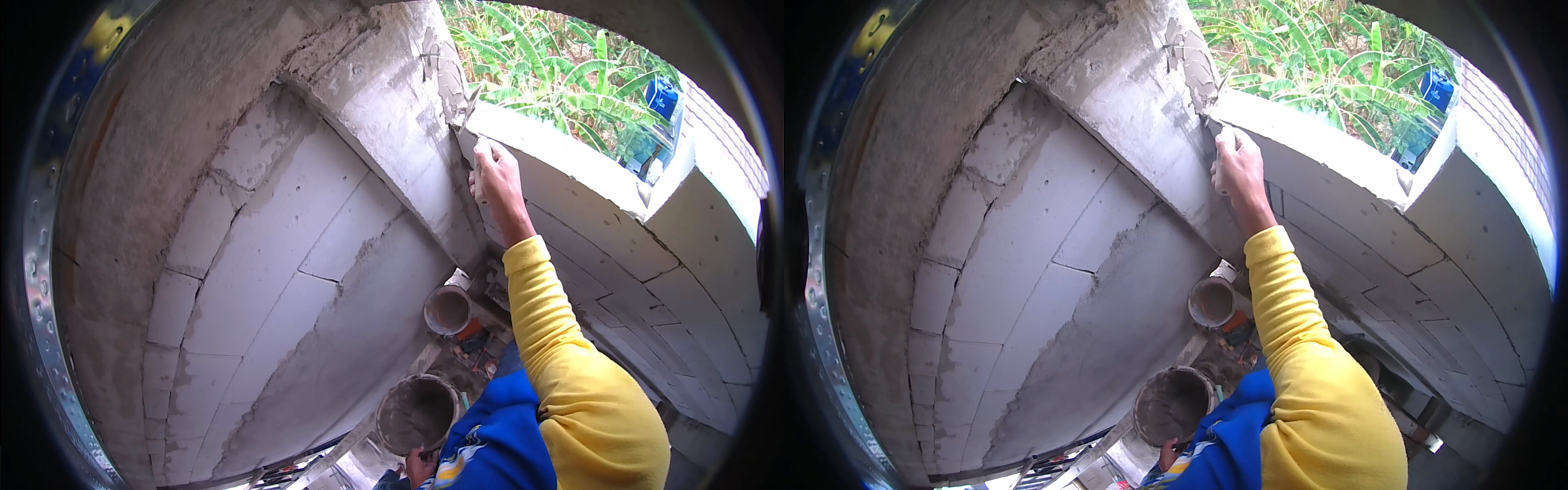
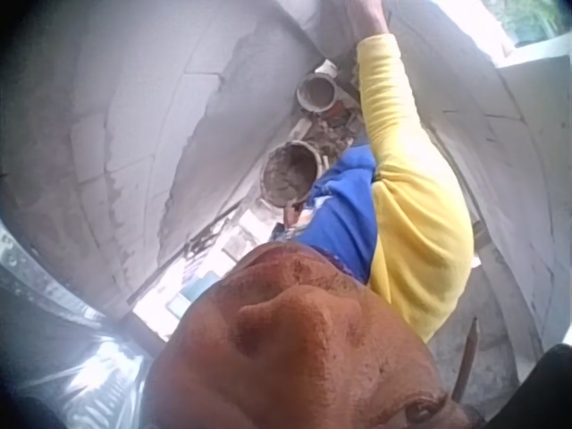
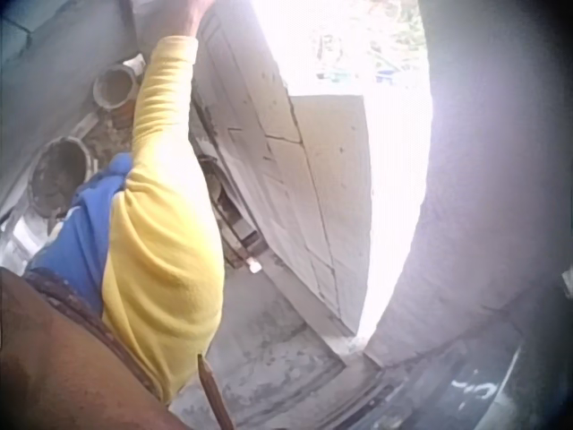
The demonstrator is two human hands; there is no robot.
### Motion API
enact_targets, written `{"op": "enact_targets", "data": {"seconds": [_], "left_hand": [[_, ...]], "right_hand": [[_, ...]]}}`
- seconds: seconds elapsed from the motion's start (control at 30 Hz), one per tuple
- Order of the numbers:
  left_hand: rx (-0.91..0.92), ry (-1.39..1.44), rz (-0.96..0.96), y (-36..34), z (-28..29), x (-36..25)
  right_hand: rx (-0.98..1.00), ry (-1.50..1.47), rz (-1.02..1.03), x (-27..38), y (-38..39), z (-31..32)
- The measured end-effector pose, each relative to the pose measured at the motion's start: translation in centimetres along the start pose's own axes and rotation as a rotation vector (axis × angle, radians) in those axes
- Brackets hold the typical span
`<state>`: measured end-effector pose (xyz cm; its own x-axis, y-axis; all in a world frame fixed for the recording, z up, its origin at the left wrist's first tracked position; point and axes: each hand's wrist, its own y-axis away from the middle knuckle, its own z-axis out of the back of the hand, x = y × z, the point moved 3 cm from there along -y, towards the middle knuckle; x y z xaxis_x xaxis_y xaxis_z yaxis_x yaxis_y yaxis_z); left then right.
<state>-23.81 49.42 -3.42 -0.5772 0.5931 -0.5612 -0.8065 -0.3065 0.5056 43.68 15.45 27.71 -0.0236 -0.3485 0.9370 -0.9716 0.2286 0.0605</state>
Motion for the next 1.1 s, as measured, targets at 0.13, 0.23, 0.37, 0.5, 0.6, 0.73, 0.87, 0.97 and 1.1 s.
{"op": "enact_targets", "data": {"seconds": [0.13,0.23,0.37,0.5,0.6,0.73,0.87,0.97,1.1], "left_hand": [[0.062,0.806,0.452,-0.6,-0.3,1.2],[-0.026,1.360,0.845,-0.1,-0.8,2.1],[-0.072,0.138,0.264,1.8,3.0,-12.9],[-0.149,0.318,0.291,1.3,1.7,-7.3],[-0.136,0.598,0.324,1.2,1.6,-8.2],[-0.180,0.865,0.437,0.9,1.0,-7.4],[-0.245,1.030,0.577,-0.1,-0.1,-6.5],[-0.266,0.775,0.463,0.1,-1.2,-2.4],[-0.156,1.271,0.616,-0.5,-1.7,-4.2]], "right_hand": [[0.072,-0.017,0.029,-0.4,-2.5,-0.9],[0.036,0.143,0.136,0.4,-2.0,-2.6],[-0.071,0.314,0.258,-0.4,-1.7,-1.2],[-0.102,0.589,0.513,-0.5,0.2,-4.2],[-0.036,0.584,0.492,-1.4,3.4,-4.4],[-0.097,0.600,0.543,-3.1,3.3,-3.5],[-0.086,0.639,0.516,-3.4,2.0,-3.5],[0.042,0.549,0.490,-3.1,5.6,-4.2],[0.024,0.346,0.402,-5.7,5.6,-0.1]]}}
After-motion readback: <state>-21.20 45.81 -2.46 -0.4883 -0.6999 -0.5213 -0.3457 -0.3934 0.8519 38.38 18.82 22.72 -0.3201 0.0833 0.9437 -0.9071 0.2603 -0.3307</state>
